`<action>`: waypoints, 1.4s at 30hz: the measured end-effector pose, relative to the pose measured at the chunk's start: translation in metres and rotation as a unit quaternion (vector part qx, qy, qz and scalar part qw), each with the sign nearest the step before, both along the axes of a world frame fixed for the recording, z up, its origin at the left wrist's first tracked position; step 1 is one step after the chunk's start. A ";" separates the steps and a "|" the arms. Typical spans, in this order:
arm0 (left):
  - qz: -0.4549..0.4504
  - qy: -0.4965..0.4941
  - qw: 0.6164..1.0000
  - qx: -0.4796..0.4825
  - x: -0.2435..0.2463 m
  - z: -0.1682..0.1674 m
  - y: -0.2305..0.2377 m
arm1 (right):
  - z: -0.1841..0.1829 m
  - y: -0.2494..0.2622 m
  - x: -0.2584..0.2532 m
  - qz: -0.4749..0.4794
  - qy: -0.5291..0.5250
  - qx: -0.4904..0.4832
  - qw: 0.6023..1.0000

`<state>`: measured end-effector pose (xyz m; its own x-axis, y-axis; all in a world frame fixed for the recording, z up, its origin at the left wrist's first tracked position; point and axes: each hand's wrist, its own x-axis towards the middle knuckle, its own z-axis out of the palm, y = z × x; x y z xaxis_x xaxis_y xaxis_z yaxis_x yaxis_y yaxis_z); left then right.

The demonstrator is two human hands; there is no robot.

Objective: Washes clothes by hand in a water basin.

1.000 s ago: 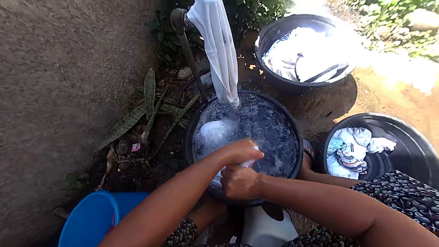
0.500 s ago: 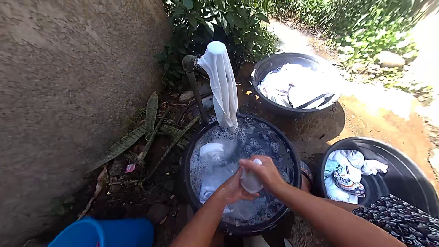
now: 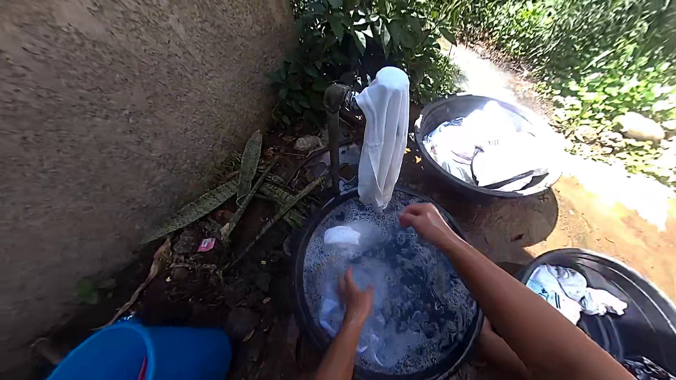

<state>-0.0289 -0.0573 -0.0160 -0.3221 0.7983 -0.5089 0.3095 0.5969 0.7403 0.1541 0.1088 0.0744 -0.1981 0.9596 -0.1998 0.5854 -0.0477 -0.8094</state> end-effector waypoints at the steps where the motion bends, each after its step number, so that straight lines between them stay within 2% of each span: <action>1: -0.058 0.042 0.997 -0.027 0.010 -0.006 0.001 | -0.018 -0.009 -0.028 0.094 -0.077 -0.021 0.992; 2: -0.126 0.092 0.986 -0.062 0.019 -0.011 0.002 | -0.031 -0.016 -0.055 0.168 -0.140 -0.014 0.976; 4: -0.258 0.138 0.945 -0.143 0.032 -0.017 -0.003 | -0.052 -0.025 -0.099 0.244 -0.191 0.050 0.949; 6: -0.332 0.117 0.917 -0.186 0.030 -0.020 -0.010 | -0.074 -0.031 -0.128 0.273 -0.184 0.094 0.940; 8: -0.362 0.062 0.903 -0.221 0.017 -0.022 -0.018 | -0.090 -0.041 -0.138 0.287 -0.203 0.077 0.933; 11: -0.334 0.037 0.906 -0.258 -0.007 -0.034 -0.021 | -0.089 -0.055 -0.119 0.279 -0.276 -0.056 0.918; 12: -0.310 0.028 0.915 -0.256 -0.014 -0.028 -0.017 | -0.093 -0.060 -0.103 0.265 -0.273 -0.102 0.919; 15: -0.255 0.087 0.949 -0.164 -0.023 -0.029 0.005 | -0.120 -0.092 -0.049 0.174 -0.274 -0.176 0.930; 17: -0.163 0.041 0.978 -0.127 -0.028 -0.029 0.012 | -0.110 -0.108 -0.031 0.194 -0.332 -0.239 0.892; 19: -0.002 -0.042 0.995 -0.086 -0.034 -0.034 0.015 | -0.110 -0.107 -0.021 0.294 -0.382 -0.287 0.828; 20: 0.042 -0.078 0.995 -0.056 -0.037 -0.039 0.016 | -0.110 -0.104 -0.020 0.342 -0.382 -0.273 0.814; 21: 0.053 -0.099 0.993 -0.036 -0.039 -0.041 0.017 | -0.100 -0.098 -0.020 0.369 -0.361 -0.232 0.825; 22: 0.051 -0.100 0.994 -0.015 -0.037 -0.041 0.017 | -0.082 -0.093 -0.019 0.355 -0.317 -0.187 0.859; 24: 0.043 -0.084 0.996 0.008 -0.028 -0.030 0.012 | -0.019 -0.086 -0.023 0.308 -0.232 -0.134 0.913; 28: 0.042 -0.116 0.991 0.053 -0.011 -0.023 0.002 | 0.136 -0.088 -0.025 0.237 -0.154 -0.070 0.957; 30: 0.015 -0.120 0.991 0.054 -0.004 -0.020 -0.002 | 0.188 -0.098 -0.018 0.190 -0.101 0.002 0.976; 32: -0.034 -0.134 0.989 0.058 0.007 -0.003 -0.004 | 0.228 -0.110 -0.013 0.153 -0.016 0.039 0.987; 34: -0.071 -0.195 0.975 0.075 0.019 0.024 -0.006 | 0.252 -0.120 -0.009 0.120 0.092 0.048 0.987; 36: -0.040 -0.288 0.952 0.096 0.028 0.038 -0.007 | 0.262 -0.124 -0.003 0.107 0.181 0.037 0.977; 39: 0.085 -0.384 0.910 0.135 0.019 0.052 0.003 | 0.253 -0.124 0.011 0.079 0.199 0.028 0.976; 42: 0.241 -0.416 0.860 0.168 -0.022 0.067 0.022 | 0.218 -0.122 0.028 0.031 0.164 0.005 0.986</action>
